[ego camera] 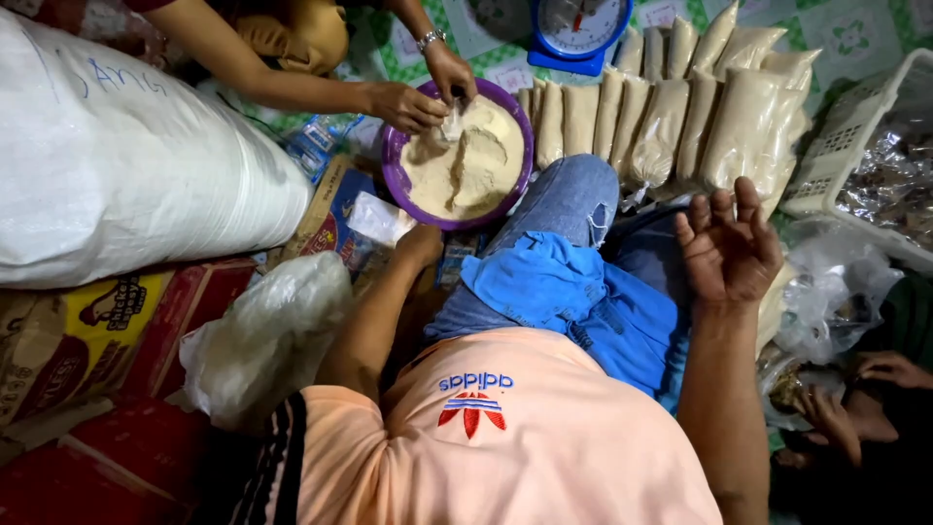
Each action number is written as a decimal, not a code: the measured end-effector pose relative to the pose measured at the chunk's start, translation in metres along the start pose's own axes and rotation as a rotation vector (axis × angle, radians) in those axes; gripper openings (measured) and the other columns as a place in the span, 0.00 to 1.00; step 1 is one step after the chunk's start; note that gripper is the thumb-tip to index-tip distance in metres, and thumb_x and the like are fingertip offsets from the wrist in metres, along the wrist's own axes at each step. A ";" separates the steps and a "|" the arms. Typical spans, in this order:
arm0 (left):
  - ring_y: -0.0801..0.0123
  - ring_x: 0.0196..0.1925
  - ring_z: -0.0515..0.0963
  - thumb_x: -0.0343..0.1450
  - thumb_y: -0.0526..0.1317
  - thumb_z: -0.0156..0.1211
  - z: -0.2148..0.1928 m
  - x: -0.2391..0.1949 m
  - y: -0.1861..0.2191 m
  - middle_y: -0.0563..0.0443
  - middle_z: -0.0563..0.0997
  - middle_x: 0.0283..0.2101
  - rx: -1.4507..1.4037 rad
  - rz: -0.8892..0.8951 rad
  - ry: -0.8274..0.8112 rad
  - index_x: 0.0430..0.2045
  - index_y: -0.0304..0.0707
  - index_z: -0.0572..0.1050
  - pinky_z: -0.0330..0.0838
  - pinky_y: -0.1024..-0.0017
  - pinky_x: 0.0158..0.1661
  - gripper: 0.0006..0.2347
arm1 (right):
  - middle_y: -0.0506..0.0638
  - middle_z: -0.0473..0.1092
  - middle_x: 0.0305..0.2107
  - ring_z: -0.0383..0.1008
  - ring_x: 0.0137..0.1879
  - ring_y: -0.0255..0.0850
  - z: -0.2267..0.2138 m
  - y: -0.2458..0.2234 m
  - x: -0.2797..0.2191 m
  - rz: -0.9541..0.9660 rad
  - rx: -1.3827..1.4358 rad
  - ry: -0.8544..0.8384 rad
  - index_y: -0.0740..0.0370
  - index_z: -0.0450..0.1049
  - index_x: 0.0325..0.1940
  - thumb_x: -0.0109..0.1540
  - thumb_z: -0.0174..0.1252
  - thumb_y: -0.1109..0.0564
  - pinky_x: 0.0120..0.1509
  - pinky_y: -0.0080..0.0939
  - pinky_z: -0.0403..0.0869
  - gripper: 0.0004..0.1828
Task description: Filling plastic bags with food paste and tying them closed
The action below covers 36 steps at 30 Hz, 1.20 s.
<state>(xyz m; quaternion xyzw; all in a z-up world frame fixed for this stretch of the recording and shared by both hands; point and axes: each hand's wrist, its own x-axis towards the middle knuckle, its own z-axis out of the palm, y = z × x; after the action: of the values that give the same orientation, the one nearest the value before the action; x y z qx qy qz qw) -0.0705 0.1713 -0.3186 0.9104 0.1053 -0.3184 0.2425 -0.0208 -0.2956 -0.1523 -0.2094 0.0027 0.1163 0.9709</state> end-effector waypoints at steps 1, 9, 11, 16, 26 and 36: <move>0.38 0.53 0.78 0.71 0.35 0.44 0.000 0.001 0.001 0.30 0.78 0.54 -0.001 0.001 -0.002 0.52 0.28 0.74 0.71 0.50 0.50 0.17 | 0.55 0.77 0.54 0.75 0.66 0.51 -0.001 0.000 -0.001 0.000 -0.002 0.002 0.60 0.74 0.71 0.70 0.58 0.54 0.73 0.58 0.74 0.25; 0.39 0.52 0.78 0.71 0.36 0.44 -0.022 -0.011 0.024 0.30 0.79 0.52 -0.039 -0.075 -0.056 0.48 0.27 0.76 0.70 0.49 0.52 0.16 | 0.56 0.77 0.52 0.75 0.62 0.49 0.016 0.001 -0.002 -0.032 -0.039 0.021 0.62 0.74 0.70 0.68 0.61 0.52 0.70 0.57 0.76 0.26; 0.40 0.49 0.79 0.71 0.38 0.47 -0.007 0.007 0.008 0.32 0.81 0.49 -0.002 -0.063 -0.050 0.45 0.28 0.78 0.71 0.50 0.50 0.15 | 0.56 0.76 0.54 0.75 0.61 0.49 0.015 -0.001 -0.002 -0.026 -0.043 -0.018 0.61 0.73 0.72 0.70 0.59 0.51 0.71 0.57 0.75 0.26; 0.42 0.46 0.79 0.71 0.40 0.50 0.013 0.023 -0.007 0.34 0.82 0.45 0.019 -0.053 -0.059 0.40 0.29 0.79 0.72 0.51 0.47 0.14 | 0.56 0.75 0.60 0.73 0.68 0.50 0.004 -0.005 -0.005 0.002 -0.047 -0.099 0.58 0.70 0.76 0.73 0.55 0.50 0.75 0.59 0.72 0.27; 0.45 0.42 0.77 0.69 0.41 0.51 0.052 0.029 -0.020 0.37 0.82 0.41 -0.065 -0.078 -0.125 0.35 0.29 0.78 0.70 0.55 0.45 0.13 | 0.56 0.75 0.61 0.71 0.72 0.50 -0.014 0.000 -0.010 -0.008 -0.015 -0.064 0.58 0.69 0.77 0.71 0.55 0.52 0.79 0.61 0.69 0.28; 0.49 0.38 0.76 0.68 0.43 0.52 0.072 0.047 -0.032 0.40 0.82 0.37 -0.139 -0.095 -0.189 0.29 0.29 0.77 0.67 0.59 0.42 0.13 | 0.54 0.76 0.60 0.72 0.72 0.49 -0.013 0.001 -0.013 -0.021 -0.043 -0.038 0.55 0.69 0.77 0.73 0.54 0.52 0.79 0.60 0.70 0.26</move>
<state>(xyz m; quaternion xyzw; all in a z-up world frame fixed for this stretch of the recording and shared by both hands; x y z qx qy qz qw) -0.0830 0.1637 -0.4096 0.8513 0.1471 -0.4057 0.2985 -0.0328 -0.3026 -0.1644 -0.2278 -0.0203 0.1103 0.9672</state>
